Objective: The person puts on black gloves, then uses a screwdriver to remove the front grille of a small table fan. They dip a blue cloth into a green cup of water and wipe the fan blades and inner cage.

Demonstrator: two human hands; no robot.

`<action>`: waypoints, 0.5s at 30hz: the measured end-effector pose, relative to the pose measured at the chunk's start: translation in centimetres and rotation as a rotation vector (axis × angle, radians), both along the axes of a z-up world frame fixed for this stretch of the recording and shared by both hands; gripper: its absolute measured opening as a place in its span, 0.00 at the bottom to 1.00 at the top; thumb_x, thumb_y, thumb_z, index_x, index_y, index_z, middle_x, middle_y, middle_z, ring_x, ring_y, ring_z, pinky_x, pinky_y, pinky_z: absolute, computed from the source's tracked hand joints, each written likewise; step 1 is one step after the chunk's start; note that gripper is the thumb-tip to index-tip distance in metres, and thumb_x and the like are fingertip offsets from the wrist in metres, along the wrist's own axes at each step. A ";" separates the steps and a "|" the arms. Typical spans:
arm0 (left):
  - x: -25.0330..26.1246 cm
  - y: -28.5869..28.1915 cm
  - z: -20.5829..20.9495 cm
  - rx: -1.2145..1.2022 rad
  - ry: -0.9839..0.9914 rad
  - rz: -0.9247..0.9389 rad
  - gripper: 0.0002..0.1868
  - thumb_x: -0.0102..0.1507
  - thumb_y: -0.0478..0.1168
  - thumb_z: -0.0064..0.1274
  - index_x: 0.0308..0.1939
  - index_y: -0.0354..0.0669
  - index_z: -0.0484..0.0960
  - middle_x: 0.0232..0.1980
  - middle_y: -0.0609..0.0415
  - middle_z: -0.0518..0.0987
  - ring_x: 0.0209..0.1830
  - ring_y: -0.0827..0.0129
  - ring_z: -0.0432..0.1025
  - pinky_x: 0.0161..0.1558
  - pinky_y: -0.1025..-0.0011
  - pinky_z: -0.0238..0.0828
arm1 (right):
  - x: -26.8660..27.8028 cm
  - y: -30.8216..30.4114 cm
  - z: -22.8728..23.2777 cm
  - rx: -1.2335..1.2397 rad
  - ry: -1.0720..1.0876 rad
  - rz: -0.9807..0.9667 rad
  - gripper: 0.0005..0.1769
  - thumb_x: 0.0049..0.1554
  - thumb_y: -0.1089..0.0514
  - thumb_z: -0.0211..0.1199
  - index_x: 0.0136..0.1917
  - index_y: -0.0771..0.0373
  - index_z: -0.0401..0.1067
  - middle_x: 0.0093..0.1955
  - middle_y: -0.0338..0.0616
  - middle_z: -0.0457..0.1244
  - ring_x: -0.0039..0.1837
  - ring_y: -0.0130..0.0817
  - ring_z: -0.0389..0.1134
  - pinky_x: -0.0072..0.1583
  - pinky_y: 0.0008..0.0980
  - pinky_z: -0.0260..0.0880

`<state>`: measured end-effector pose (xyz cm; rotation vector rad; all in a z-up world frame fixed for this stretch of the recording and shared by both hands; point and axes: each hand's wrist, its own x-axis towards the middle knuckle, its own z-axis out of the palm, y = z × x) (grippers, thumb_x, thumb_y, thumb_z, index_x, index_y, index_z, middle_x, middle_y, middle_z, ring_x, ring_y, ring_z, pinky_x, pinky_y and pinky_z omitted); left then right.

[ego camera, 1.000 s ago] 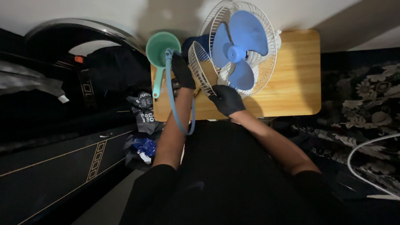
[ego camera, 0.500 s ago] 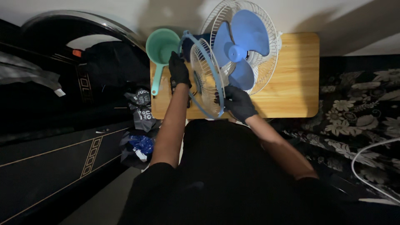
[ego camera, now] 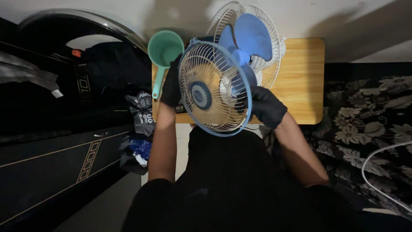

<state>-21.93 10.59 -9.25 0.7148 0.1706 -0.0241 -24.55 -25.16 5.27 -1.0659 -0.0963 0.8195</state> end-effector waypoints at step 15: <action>-0.8 -0.4 20.1 0.356 -0.146 0.274 0.13 0.79 0.40 0.49 0.52 0.31 0.83 0.44 0.51 0.82 0.40 0.68 0.75 0.41 0.69 0.68 | 0.5 -5.0 9.4 -0.036 -0.295 -0.251 0.29 0.58 0.65 0.68 0.71 0.68 0.66 0.55 0.50 0.68 0.45 0.38 0.70 0.41 0.31 0.71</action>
